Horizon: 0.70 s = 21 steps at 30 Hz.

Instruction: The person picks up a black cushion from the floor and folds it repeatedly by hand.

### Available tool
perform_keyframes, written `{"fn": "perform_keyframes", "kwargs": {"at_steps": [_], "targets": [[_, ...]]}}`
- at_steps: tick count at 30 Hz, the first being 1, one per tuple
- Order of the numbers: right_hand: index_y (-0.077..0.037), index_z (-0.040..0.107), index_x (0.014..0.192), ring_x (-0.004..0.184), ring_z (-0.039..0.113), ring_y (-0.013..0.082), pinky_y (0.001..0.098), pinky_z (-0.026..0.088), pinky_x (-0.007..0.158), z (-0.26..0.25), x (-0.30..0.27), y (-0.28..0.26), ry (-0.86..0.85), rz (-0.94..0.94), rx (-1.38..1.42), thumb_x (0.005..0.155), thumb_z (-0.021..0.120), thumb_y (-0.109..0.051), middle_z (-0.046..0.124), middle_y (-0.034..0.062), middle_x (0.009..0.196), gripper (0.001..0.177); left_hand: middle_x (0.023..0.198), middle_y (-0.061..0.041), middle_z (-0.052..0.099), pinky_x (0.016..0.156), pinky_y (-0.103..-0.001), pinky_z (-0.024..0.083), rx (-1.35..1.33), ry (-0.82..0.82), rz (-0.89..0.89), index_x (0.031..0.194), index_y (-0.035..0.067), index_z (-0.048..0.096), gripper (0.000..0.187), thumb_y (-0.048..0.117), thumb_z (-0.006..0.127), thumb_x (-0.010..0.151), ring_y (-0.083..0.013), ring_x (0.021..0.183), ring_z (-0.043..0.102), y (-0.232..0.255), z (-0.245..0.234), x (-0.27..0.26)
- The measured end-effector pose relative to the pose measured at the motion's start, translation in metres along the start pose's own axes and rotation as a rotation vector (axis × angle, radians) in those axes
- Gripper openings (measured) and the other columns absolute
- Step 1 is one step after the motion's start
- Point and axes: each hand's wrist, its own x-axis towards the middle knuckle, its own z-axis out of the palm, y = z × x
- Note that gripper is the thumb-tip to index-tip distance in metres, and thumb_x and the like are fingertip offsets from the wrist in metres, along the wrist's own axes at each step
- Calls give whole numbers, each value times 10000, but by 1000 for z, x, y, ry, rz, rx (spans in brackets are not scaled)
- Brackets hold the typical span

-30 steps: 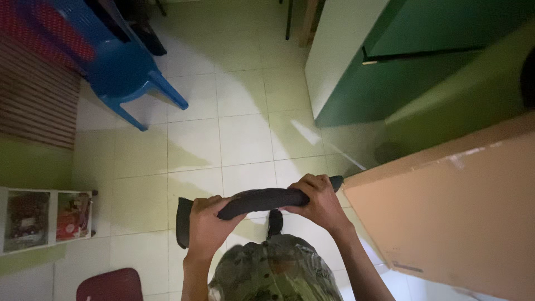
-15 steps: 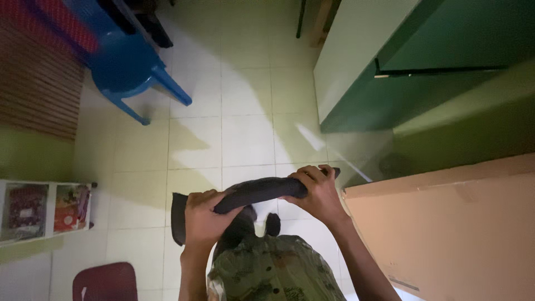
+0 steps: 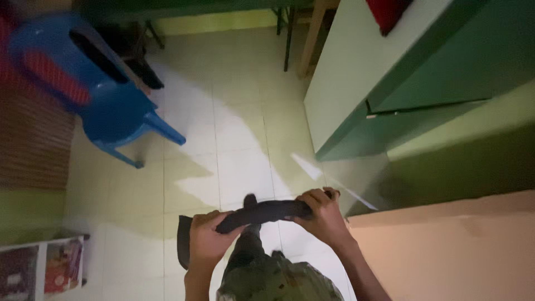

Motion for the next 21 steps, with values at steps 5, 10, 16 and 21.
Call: {"fn": "perform_keyframes", "kwargs": {"at_steps": [5, 10, 16, 21], "targets": [[-104, 758, 953, 935, 665, 280, 519, 376, 1016, -3, 41, 0, 11, 93, 10, 619, 942, -394, 709, 50, 939, 479, 743, -56, 755, 694, -366, 490, 96, -23, 55, 898, 112, 821, 349, 258, 942, 605, -252, 646, 662, -9, -2, 49], [-103, 752, 917, 931, 657, 287, 503, 384, 959, 4, 85, -3, 44, 103, 5, 595, 955, -388, 709, 48, 916, 475, 724, -63, 735, 695, -366, 476, 105, -33, 91, 889, 107, 816, 363, 262, 942, 587, -276, 642, 647, -22, -14, 99], [-90, 746, 933, 944, 669, 270, 531, 370, 987, 16, 144, 6, 0, 105, -32, 591, 967, -397, 715, 56, 906, 509, 730, -70, 740, 687, -372, 485, 143, -18, 107, 874, 95, 808, 368, 281, 949, 589, -292, 655, 638, -36, -22, 156], [-93, 752, 962, 971, 670, 267, 521, 369, 981, 29, 187, 6, 38, 39, -27, 574, 932, -313, 733, 60, 975, 481, 758, -77, 743, 663, -354, 502, 40, -69, 49, 899, 100, 807, 345, 292, 937, 644, -273, 666, 680, -57, -41, 197]]}}
